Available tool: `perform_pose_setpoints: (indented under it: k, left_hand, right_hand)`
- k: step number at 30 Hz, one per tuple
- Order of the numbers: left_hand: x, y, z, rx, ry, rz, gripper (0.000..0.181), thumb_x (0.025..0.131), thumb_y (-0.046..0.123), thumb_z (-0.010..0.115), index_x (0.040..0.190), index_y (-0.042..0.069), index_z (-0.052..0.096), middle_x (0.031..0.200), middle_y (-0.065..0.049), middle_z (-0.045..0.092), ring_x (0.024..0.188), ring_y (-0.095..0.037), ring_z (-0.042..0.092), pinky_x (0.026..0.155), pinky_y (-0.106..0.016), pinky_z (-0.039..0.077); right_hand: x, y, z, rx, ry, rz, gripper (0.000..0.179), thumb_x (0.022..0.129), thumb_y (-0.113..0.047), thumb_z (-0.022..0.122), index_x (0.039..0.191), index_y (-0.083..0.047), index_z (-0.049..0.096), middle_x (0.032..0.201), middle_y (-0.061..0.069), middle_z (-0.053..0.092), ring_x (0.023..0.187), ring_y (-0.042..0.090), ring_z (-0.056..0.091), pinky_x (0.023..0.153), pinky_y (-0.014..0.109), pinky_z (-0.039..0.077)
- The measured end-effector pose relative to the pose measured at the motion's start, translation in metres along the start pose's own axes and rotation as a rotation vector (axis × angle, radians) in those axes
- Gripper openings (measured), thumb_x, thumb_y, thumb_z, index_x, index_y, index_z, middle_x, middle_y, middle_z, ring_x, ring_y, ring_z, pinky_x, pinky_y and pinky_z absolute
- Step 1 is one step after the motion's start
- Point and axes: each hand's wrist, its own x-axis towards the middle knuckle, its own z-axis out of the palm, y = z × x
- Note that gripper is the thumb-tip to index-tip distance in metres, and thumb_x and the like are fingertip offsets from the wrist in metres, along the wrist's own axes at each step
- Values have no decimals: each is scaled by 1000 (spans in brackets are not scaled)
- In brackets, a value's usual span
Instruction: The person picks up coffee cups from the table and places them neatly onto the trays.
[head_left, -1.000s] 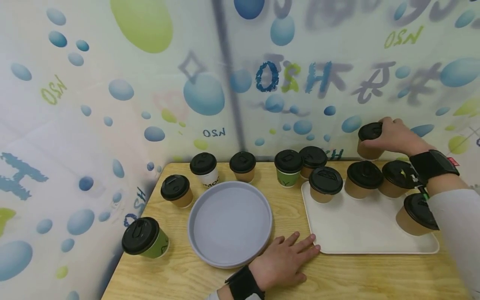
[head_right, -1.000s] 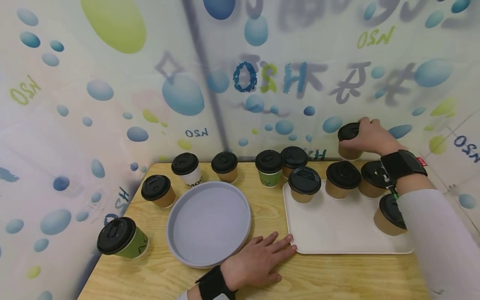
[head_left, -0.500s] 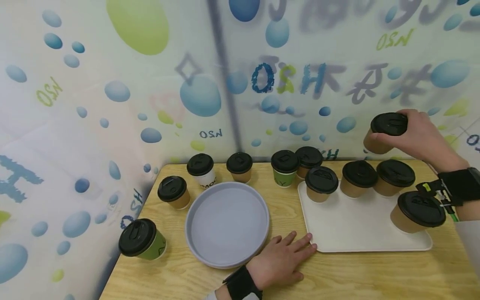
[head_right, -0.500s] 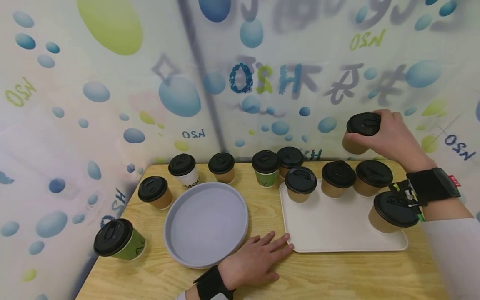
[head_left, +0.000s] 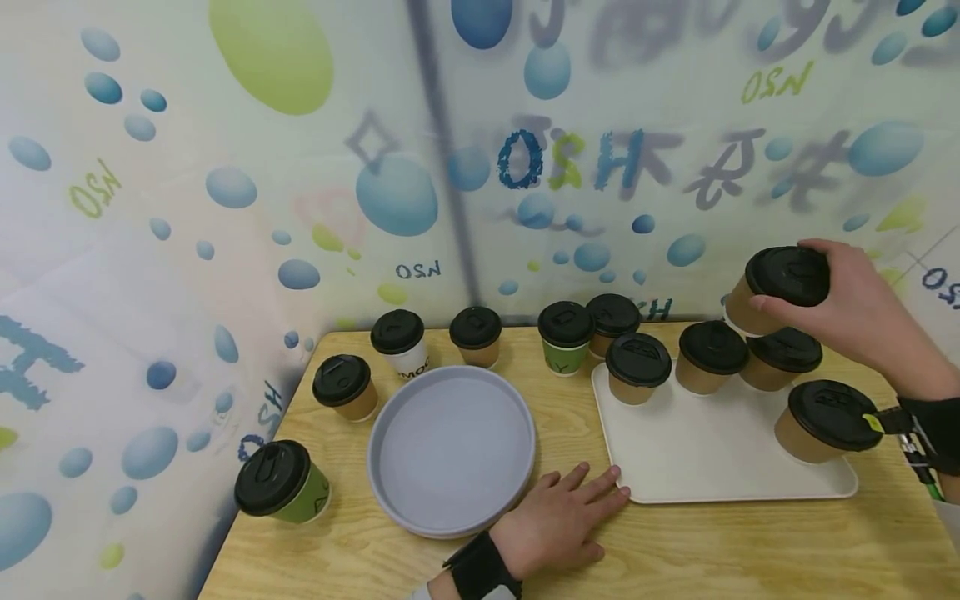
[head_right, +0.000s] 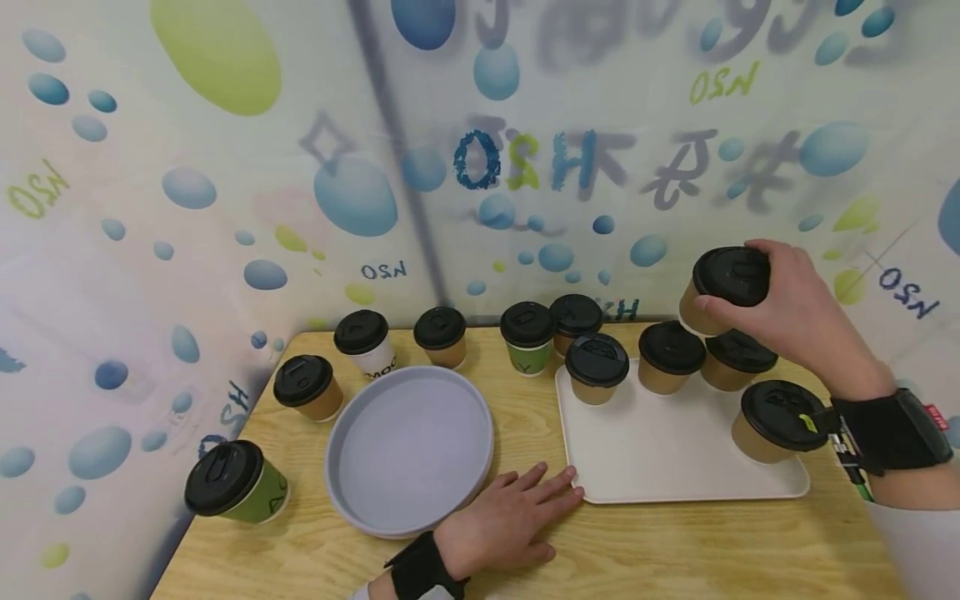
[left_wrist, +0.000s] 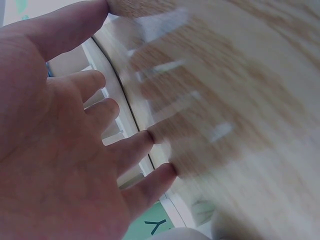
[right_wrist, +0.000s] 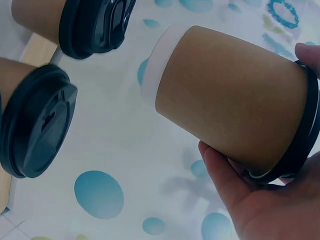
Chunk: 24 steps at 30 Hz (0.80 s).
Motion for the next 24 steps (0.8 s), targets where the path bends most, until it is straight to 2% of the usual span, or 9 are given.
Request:
perform_pose_setpoints:
  k: [1, 4, 10, 15, 24]
  left_hand:
    - [0, 0, 0, 1, 1, 2, 78, 99, 52, 65, 165, 39, 25, 171, 14, 15, 154, -20, 28, 114, -45, 39]
    - [0, 0, 0, 3, 4, 4, 78, 99, 52, 65, 165, 39, 26, 171, 14, 16, 154, -20, 28, 113, -45, 39]
    - [0, 0, 1, -1, 7, 2, 78, 99, 52, 65, 164, 39, 26, 171, 14, 16, 154, -20, 28, 114, -45, 39]
    - [1, -1, 1, -5, 9, 0, 78, 98, 52, 66, 164, 39, 26, 171, 14, 15, 154, -21, 28, 113, -45, 39]
    - [0, -1, 1, 1, 15, 2, 78, 98, 51, 66, 164, 39, 26, 171, 14, 16, 153, -21, 29, 113, -45, 39]
  right_hand:
    - [-4, -1, 1, 1, -3, 10, 104, 92, -42, 76, 158, 14, 17, 151, 45, 25, 128, 64, 33, 90, 73, 33]
    - [-15, -3, 3, -5, -3, 28, 106, 92, -44, 74, 160, 10, 13, 156, 44, 19, 133, 66, 28, 94, 75, 29]
    - [-32, -6, 8, -21, 10, 22, 101, 93, -42, 76, 159, 9, 19, 150, 45, 28, 126, 66, 33, 92, 74, 32]
    - [-45, -4, 14, -35, -7, 50, 103, 92, -45, 76, 161, 6, 18, 154, 43, 23, 126, 67, 32, 90, 76, 33]
    - [-63, 1, 24, -35, -14, 60, 105, 91, -44, 78, 160, 9, 19, 150, 44, 27, 122, 64, 36, 85, 76, 38]
